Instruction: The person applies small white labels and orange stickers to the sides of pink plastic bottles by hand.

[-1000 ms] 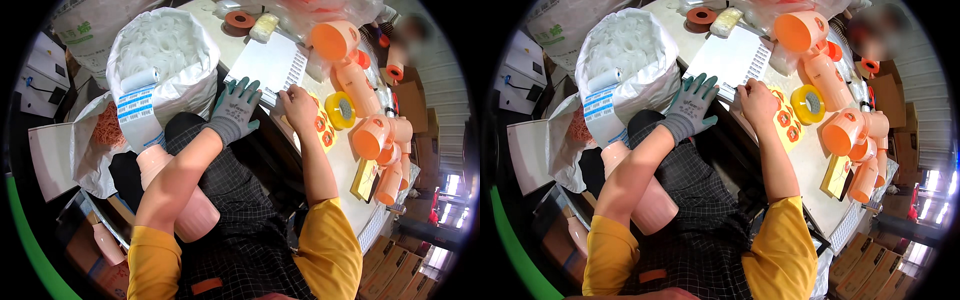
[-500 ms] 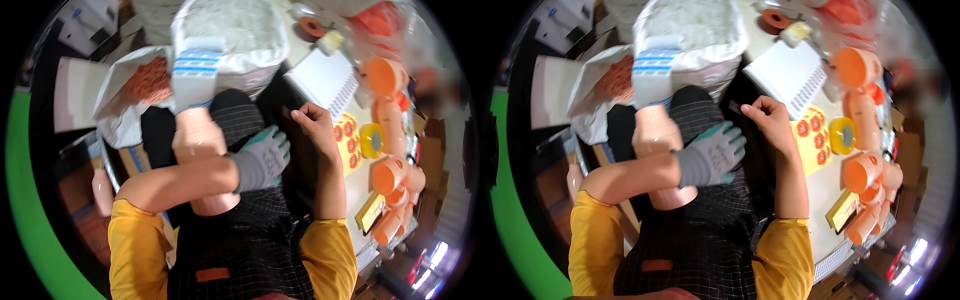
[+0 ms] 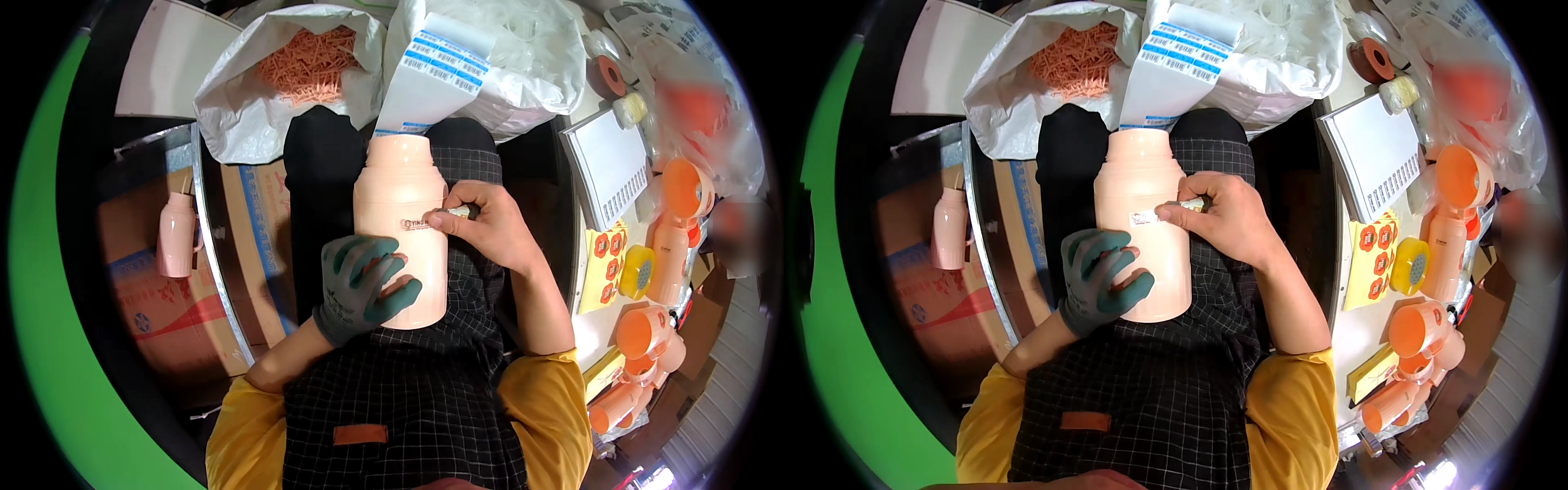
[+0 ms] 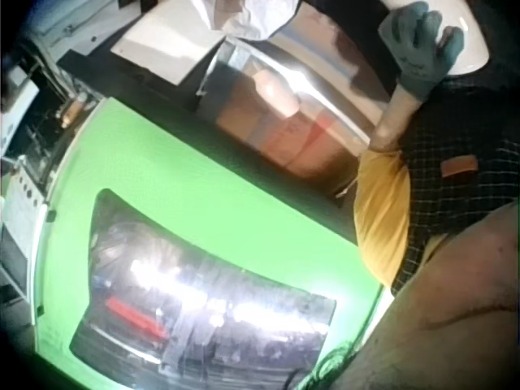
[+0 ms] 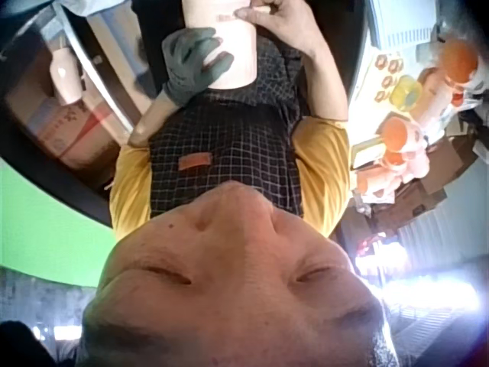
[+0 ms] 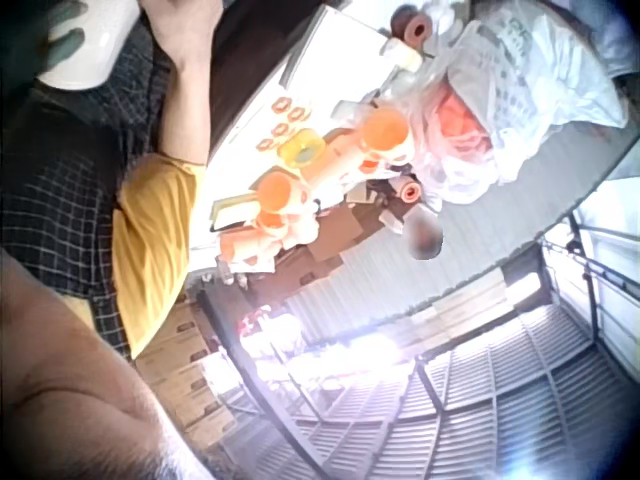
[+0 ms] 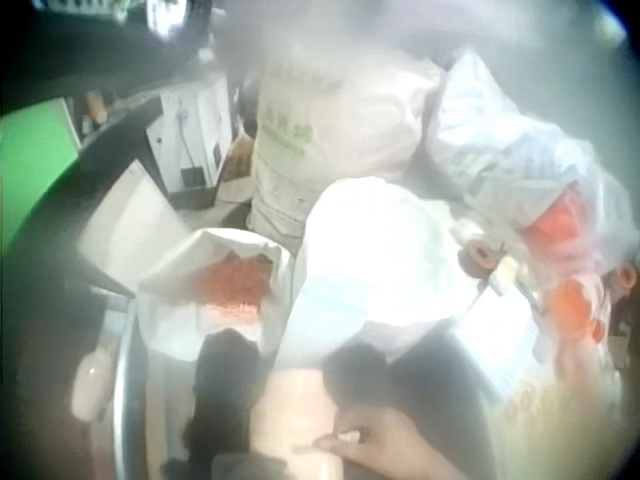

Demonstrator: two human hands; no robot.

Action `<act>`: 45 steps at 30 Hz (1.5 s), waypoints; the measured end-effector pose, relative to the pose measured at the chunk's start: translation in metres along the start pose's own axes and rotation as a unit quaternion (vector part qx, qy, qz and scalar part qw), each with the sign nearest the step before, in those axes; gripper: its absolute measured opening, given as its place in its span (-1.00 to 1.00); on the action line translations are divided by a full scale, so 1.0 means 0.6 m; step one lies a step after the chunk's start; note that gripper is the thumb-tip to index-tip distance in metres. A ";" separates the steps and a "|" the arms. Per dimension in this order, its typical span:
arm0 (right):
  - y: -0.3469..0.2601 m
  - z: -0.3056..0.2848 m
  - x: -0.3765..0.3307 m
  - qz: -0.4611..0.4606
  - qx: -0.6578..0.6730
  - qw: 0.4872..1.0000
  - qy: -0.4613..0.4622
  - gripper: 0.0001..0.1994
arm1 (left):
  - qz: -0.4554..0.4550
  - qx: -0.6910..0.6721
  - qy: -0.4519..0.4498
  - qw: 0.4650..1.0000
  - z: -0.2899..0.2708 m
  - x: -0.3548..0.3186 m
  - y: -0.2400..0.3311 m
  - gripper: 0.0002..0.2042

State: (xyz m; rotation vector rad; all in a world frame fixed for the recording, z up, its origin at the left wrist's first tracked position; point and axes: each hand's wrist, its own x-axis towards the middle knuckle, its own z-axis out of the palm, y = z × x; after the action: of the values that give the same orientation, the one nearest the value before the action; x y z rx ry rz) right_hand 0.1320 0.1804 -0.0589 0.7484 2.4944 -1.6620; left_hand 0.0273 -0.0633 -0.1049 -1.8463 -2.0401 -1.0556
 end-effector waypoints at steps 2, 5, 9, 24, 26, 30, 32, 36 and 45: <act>-0.011 0.000 0.003 0.008 -0.029 1.000 -0.004 -0.64 | 0.003 -0.017 0.004 1.000 0.003 -0.002 0.000 -0.68; -0.027 0.000 0.004 0.030 -0.050 0.998 -0.007 -0.64 | -0.010 -0.038 0.009 0.999 0.006 -0.003 0.002 -0.67; -0.028 -0.001 0.007 0.040 -0.063 0.997 -0.007 -0.64 | -0.036 -0.054 0.005 0.998 0.007 -0.005 0.005 -0.67; -0.024 0.006 -0.006 -0.019 -0.163 0.983 0.081 -0.63 | -0.100 -0.070 -0.039 0.992 0.009 0.019 0.013 -0.76; -0.001 -0.004 -0.005 -0.006 -0.258 0.954 0.151 -0.53 | -0.086 -0.053 -0.029 0.994 0.009 0.021 0.012 -0.77; -0.006 0.001 -0.016 0.060 -0.148 0.976 0.148 -0.45 | -0.054 -0.046 -0.025 0.997 0.007 0.014 -0.002 -0.74; -0.036 0.033 -0.005 0.004 -0.203 0.970 0.131 -0.46 | -0.079 -0.055 -0.021 0.995 0.002 0.010 -0.001 -0.66; 0.029 0.031 -0.034 0.061 -0.017 0.979 0.193 -0.57 | -0.071 -0.124 0.024 0.989 -0.020 0.051 -0.046 -0.62; -0.017 0.060 -0.117 -0.081 0.158 0.978 0.112 -0.59 | -0.339 -0.446 -0.214 0.801 -0.046 0.167 -0.224 -0.71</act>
State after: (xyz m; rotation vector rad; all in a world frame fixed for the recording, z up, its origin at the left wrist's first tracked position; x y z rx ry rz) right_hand 0.1816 0.1200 -0.0439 0.8202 2.5257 -2.1812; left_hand -0.1263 0.0035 -0.0765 -1.7966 -2.9102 -2.2912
